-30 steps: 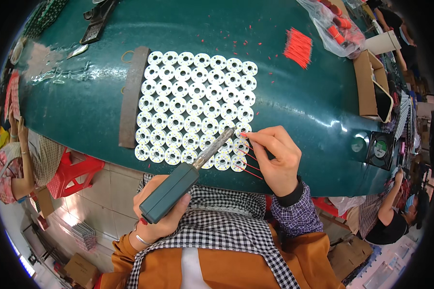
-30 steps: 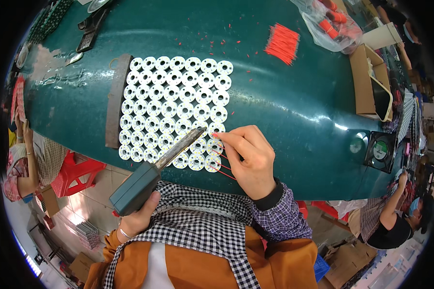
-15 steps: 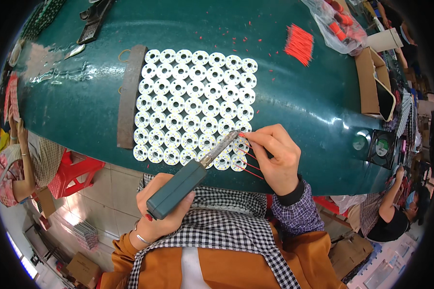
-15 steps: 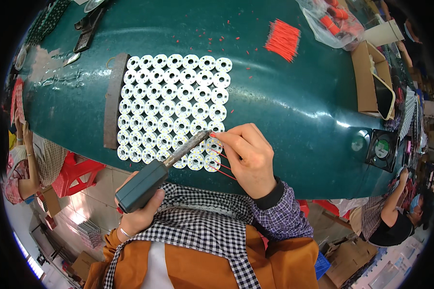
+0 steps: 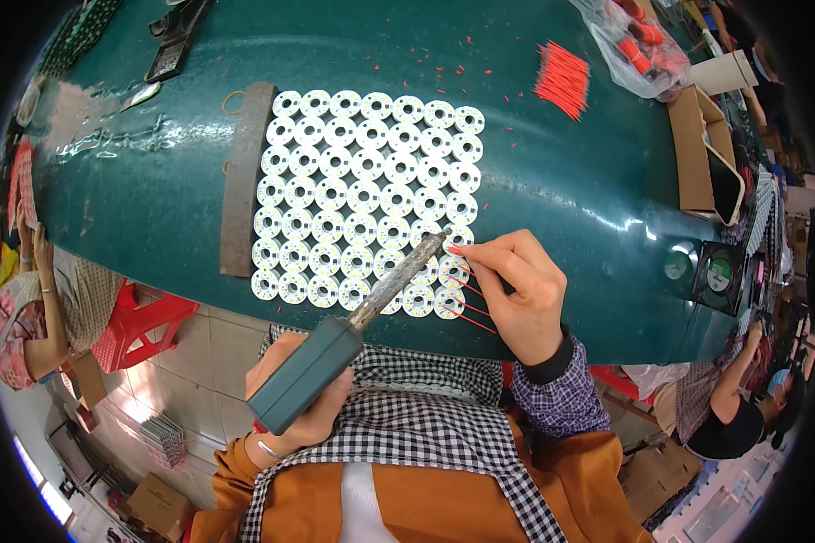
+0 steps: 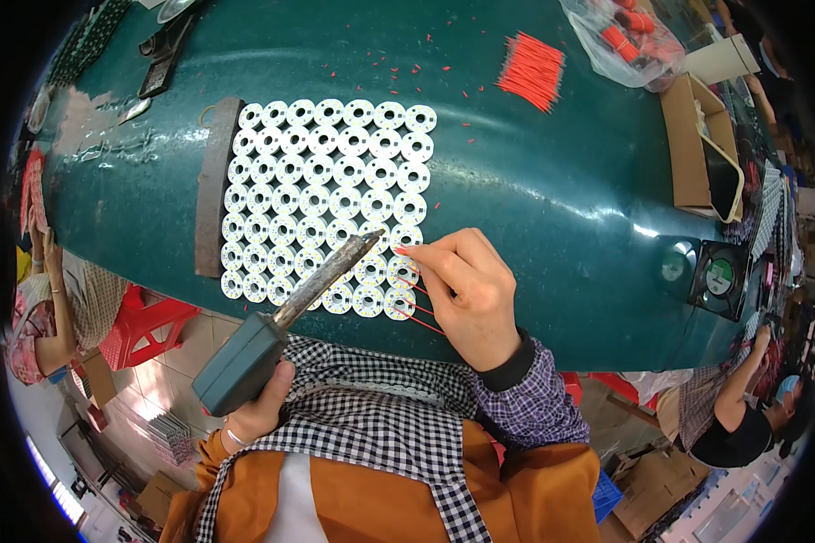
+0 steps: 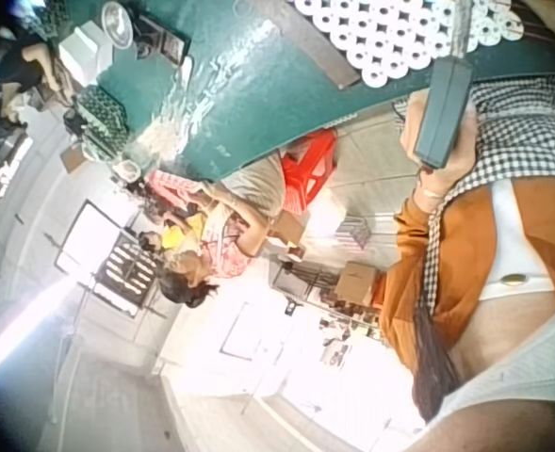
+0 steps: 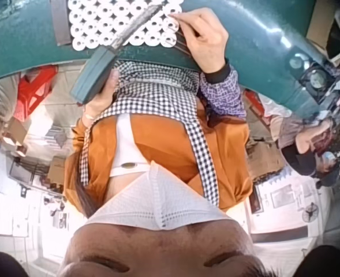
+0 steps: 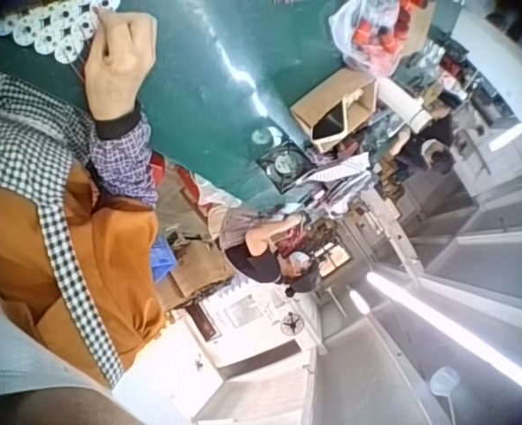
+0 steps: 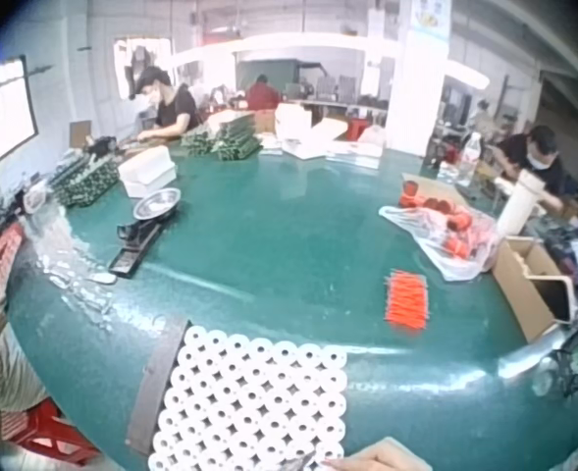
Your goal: The person solders wires onto LED circuit boards using a soldering tool, positioning the wires by hand and attaching them to the contact points on each board.
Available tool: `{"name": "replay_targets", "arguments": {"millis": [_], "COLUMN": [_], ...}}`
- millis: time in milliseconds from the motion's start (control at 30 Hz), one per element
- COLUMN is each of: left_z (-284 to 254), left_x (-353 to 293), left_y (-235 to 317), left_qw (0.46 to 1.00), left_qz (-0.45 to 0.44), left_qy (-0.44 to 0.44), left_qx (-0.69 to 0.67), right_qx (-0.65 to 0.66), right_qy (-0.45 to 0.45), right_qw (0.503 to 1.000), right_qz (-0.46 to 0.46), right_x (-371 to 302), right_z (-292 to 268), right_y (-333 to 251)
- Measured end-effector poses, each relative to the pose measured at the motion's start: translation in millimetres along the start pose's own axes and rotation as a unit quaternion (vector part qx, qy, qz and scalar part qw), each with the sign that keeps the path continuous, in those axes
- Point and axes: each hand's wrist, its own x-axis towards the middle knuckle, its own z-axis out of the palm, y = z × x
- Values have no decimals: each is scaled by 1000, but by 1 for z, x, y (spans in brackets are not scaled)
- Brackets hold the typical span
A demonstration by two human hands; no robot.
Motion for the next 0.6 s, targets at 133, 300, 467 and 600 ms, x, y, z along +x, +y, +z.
{"name": "replay_targets", "arguments": {"millis": [133,300,467,600], "left_z": [2,3,8,12], "left_x": [9,7,15,26], "left_y": [6,4,6,10], "left_qw": [1000,1000,999,998], "left_qz": [22,1,-9,19], "left_qy": [16,13,7,21], "left_qx": [-4,-16,-41,-57], "right_qx": [-31,-33,-39,-32], "right_qy": [3,42,48,49], "right_qw": [999,998,998,998], "right_qz": [-35,-28,-10,10], "right_x": [3,3,1,1], "right_z": [-4,-8,-5,-4], "right_y": [-3,-7,5,4]}}
